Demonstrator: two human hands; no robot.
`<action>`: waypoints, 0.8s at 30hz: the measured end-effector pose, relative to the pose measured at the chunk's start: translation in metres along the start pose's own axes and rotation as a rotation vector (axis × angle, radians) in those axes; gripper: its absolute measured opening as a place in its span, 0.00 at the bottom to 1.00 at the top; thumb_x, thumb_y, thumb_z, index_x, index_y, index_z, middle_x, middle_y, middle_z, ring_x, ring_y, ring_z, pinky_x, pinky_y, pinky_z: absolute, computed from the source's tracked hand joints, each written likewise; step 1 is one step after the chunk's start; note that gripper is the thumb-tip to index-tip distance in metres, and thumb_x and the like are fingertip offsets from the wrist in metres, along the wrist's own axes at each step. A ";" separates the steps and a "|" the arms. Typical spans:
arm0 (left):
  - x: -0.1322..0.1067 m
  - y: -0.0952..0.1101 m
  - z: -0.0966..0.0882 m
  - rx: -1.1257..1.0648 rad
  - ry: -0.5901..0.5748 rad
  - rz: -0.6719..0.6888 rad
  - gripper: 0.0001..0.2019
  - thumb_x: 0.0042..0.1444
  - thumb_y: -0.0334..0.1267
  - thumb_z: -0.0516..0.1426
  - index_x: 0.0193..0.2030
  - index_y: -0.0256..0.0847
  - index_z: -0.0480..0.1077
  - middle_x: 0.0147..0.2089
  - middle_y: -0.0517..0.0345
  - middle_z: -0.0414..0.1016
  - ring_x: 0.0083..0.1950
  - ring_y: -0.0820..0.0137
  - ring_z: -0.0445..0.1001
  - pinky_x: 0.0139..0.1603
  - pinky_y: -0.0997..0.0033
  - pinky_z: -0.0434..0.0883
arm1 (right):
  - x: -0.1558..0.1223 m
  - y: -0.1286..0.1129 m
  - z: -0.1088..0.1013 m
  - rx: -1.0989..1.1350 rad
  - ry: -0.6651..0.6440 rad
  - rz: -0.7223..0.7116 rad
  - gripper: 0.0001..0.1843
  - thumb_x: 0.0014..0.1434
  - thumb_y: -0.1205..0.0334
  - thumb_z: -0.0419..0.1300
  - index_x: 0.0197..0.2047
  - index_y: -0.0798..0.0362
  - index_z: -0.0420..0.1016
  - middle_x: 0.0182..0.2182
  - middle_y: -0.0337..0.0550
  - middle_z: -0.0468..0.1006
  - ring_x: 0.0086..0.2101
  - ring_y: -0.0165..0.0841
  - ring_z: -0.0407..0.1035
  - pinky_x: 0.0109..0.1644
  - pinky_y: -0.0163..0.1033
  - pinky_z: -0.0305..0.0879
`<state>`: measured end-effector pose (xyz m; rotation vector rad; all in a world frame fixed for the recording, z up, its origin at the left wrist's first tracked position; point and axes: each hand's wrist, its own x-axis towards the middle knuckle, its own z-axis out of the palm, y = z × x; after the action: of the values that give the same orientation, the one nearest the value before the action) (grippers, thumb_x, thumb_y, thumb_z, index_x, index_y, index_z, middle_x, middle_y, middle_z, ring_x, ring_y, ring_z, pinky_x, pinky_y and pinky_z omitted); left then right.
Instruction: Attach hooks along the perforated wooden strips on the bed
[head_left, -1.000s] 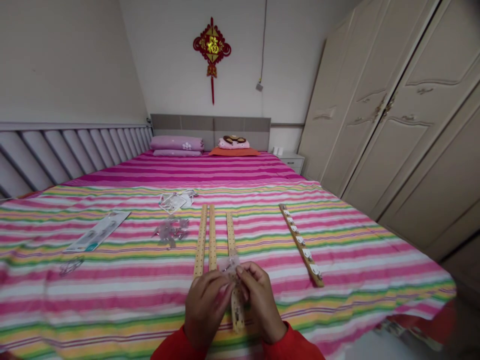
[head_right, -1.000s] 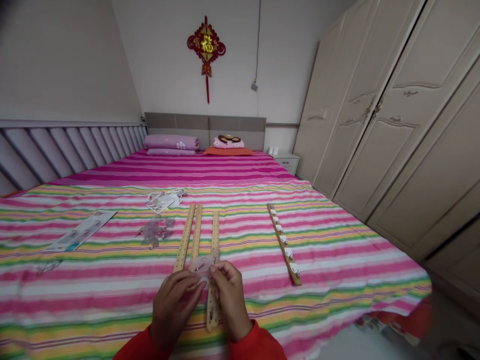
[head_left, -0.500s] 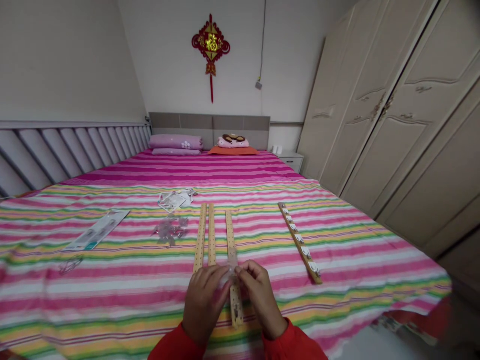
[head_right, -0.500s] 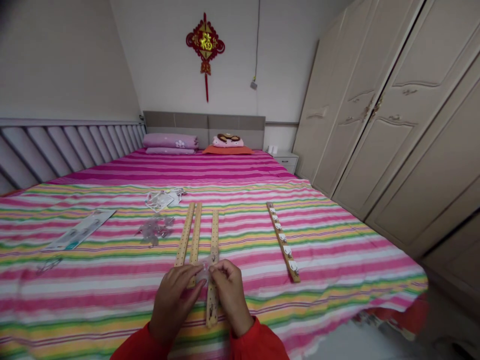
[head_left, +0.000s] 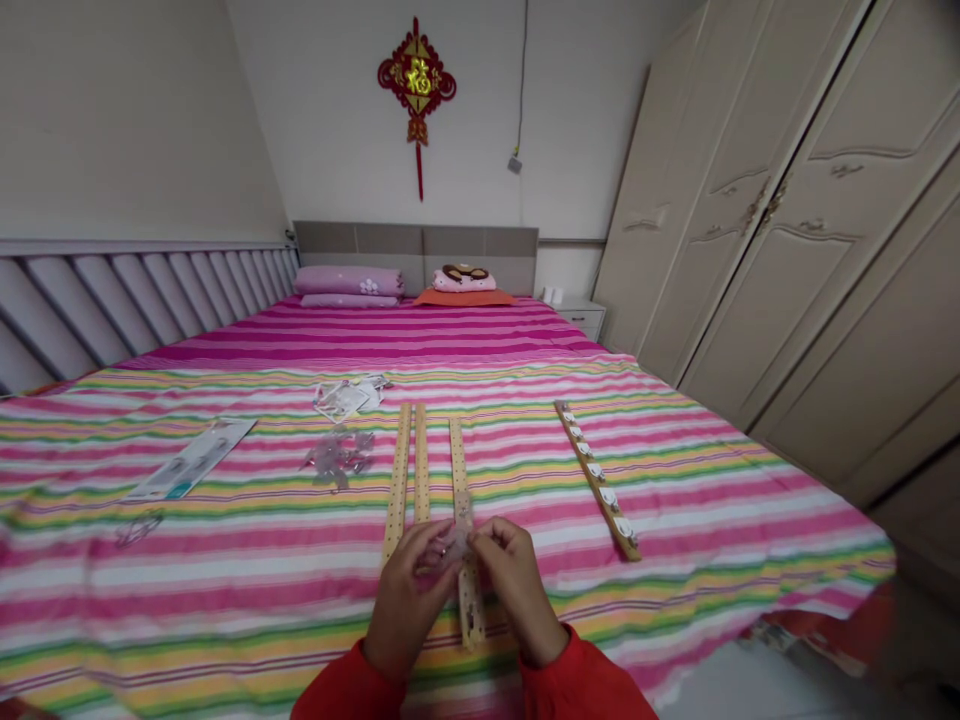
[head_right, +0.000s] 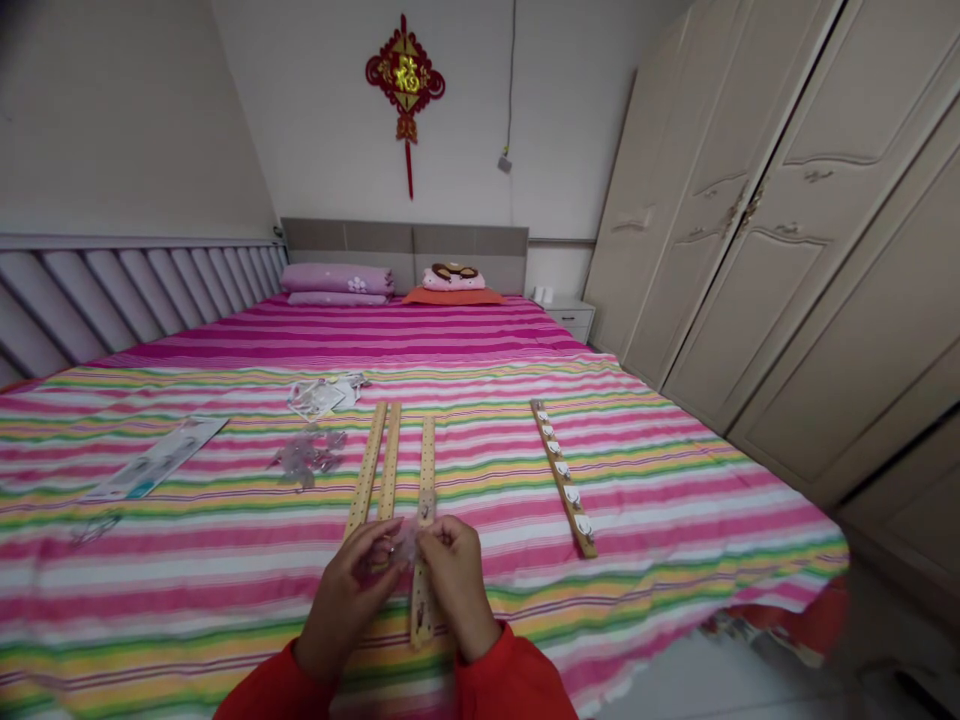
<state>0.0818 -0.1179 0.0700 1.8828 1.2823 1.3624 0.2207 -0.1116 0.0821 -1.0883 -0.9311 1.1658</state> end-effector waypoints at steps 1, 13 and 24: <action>0.001 0.001 -0.001 -0.058 -0.006 -0.049 0.16 0.49 0.39 0.59 0.46 0.43 0.73 0.44 0.52 0.75 0.38 0.68 0.75 0.38 0.69 0.75 | 0.001 0.001 -0.002 -0.001 -0.003 0.002 0.10 0.40 0.62 0.58 0.14 0.52 0.62 0.12 0.30 0.58 0.18 0.25 0.51 0.22 0.32 0.48; 0.013 0.018 -0.012 -0.435 -0.086 -0.502 0.23 0.42 0.50 0.63 0.43 0.38 0.75 0.31 0.53 0.78 0.35 0.65 0.76 0.35 0.69 0.72 | -0.005 0.006 -0.006 0.072 -0.276 0.263 0.07 0.41 0.64 0.57 0.16 0.54 0.65 0.10 0.30 0.60 0.14 0.22 0.48 0.19 0.31 0.38; 0.003 0.008 0.001 -0.522 0.107 -0.639 0.26 0.27 0.47 0.69 0.35 0.36 0.73 0.35 0.51 0.78 0.37 0.64 0.76 0.41 0.66 0.73 | -0.008 0.014 -0.002 0.391 -0.091 0.266 0.14 0.46 0.56 0.63 0.19 0.54 0.65 0.09 0.27 0.56 0.11 0.19 0.42 0.16 0.31 0.33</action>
<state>0.0859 -0.1186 0.0777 0.9495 1.2645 1.2803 0.2181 -0.1192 0.0681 -0.8599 -0.6008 1.5526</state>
